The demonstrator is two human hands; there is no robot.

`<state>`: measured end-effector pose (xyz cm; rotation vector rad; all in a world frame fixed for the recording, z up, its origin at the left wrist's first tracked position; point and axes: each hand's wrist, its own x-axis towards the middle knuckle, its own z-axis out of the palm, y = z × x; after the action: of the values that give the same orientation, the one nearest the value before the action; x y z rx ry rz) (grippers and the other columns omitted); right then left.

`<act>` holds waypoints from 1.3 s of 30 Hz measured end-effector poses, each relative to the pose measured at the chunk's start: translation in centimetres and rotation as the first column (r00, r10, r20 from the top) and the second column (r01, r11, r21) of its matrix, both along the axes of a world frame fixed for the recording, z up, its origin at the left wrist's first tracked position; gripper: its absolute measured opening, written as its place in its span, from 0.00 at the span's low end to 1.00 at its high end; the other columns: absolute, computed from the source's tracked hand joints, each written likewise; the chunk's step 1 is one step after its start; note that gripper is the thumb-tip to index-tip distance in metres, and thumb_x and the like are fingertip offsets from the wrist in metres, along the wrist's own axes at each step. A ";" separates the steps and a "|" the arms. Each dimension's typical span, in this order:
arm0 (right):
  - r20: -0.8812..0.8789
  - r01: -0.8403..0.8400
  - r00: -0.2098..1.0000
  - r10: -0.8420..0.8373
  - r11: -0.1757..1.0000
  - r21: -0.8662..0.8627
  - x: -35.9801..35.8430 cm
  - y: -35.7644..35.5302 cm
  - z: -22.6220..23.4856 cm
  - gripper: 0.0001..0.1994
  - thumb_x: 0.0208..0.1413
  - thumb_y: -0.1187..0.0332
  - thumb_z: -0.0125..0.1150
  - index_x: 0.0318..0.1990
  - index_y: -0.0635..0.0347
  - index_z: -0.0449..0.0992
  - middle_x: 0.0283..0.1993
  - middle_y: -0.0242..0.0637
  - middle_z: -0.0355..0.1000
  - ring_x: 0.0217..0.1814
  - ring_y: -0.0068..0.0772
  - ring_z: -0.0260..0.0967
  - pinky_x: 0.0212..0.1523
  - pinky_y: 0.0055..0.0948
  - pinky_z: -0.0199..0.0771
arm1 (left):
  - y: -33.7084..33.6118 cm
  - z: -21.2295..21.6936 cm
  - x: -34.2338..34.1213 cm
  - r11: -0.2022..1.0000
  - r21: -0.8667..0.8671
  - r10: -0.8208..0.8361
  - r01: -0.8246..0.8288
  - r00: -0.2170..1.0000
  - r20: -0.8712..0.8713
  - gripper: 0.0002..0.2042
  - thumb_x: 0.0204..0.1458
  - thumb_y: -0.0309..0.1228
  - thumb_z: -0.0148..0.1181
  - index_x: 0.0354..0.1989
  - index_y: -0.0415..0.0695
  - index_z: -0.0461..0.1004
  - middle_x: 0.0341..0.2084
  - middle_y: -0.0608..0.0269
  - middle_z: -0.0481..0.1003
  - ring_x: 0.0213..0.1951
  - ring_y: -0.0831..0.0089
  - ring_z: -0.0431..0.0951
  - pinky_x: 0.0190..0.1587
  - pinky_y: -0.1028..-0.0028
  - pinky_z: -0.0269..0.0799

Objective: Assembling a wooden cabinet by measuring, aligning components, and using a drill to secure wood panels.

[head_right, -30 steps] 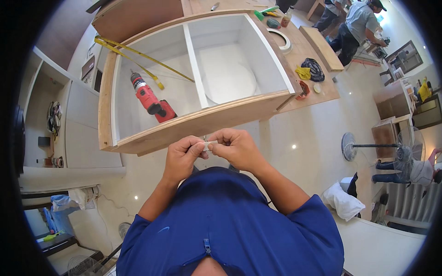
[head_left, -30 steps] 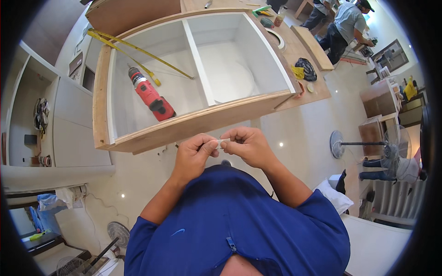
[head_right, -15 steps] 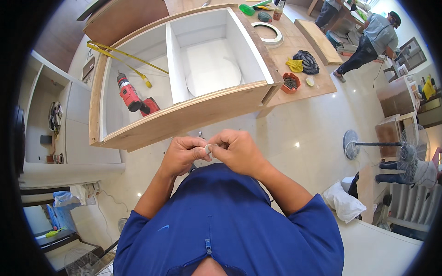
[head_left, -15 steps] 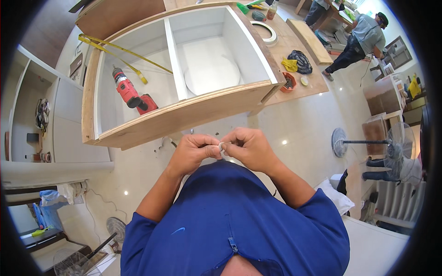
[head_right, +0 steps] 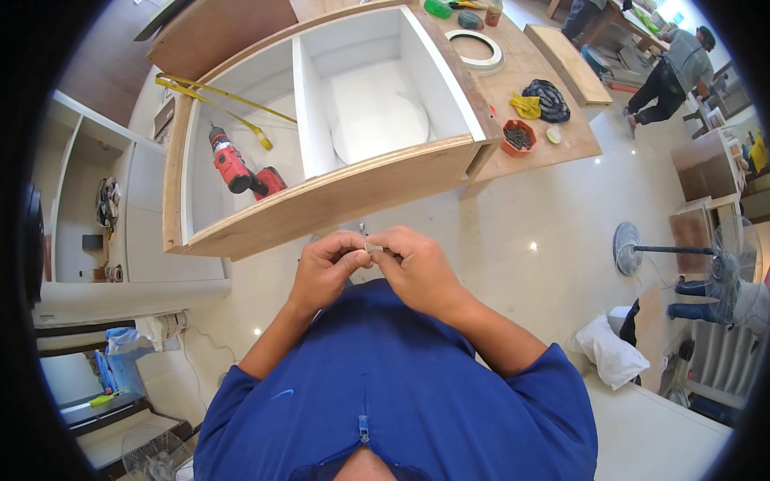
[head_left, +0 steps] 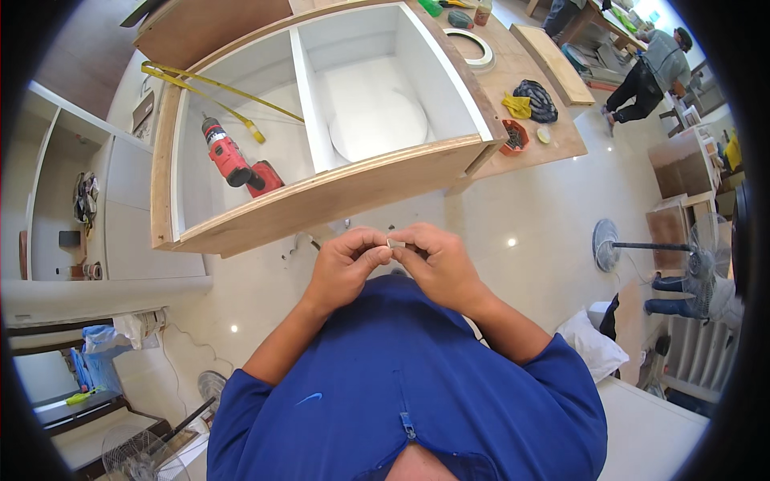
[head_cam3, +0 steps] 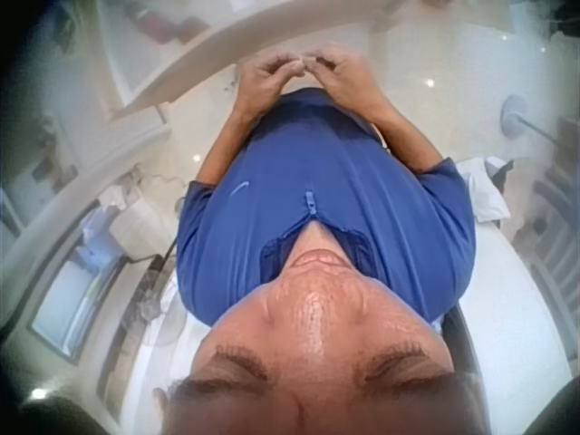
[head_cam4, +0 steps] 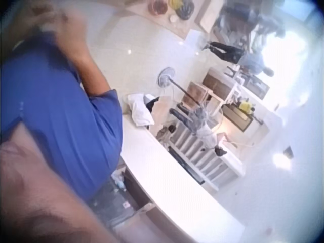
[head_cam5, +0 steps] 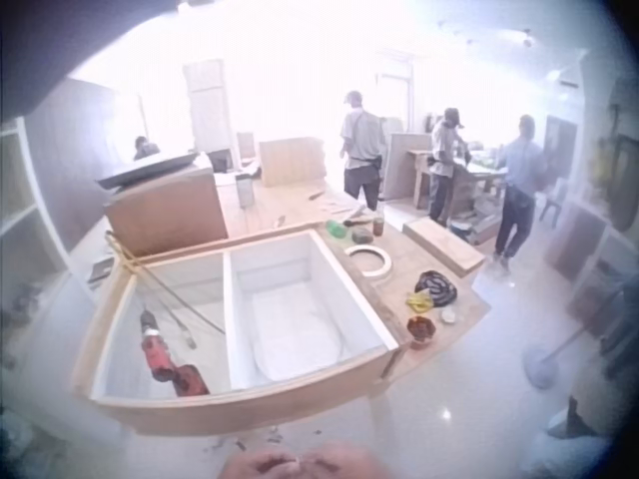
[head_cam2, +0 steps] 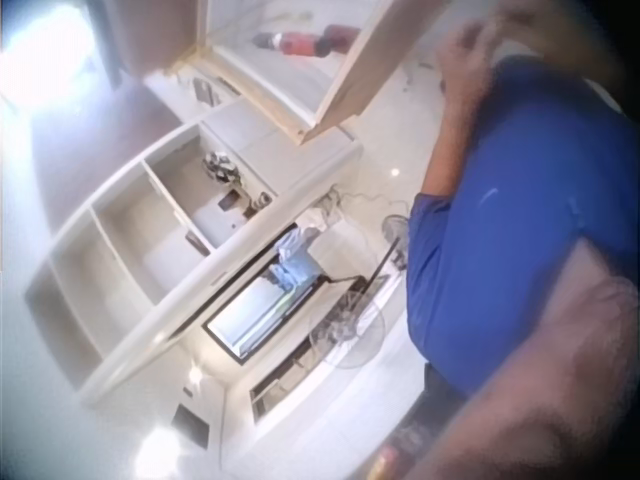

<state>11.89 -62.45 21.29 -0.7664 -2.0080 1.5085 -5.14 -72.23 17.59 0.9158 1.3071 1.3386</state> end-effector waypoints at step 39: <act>-0.073 -0.211 0.977 0.201 0.853 -0.476 -0.1 2.1 -2.6 0.08 0.64 0.74 0.64 0.47 0.69 0.81 0.37 0.37 0.82 0.38 0.23 0.78 0.41 0.23 0.80 | -1.4 -1.0 0.1 0.994 0.015 0.104 -0.108 0.982 0.158 0.06 0.63 0.23 0.61 0.42 0.34 0.81 0.32 0.61 0.80 0.33 0.76 0.79 0.39 0.76 0.77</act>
<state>11.80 -60.33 18.68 -0.7295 -1.7532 2.1837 -5.08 -73.63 16.56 0.7489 1.2347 1.4805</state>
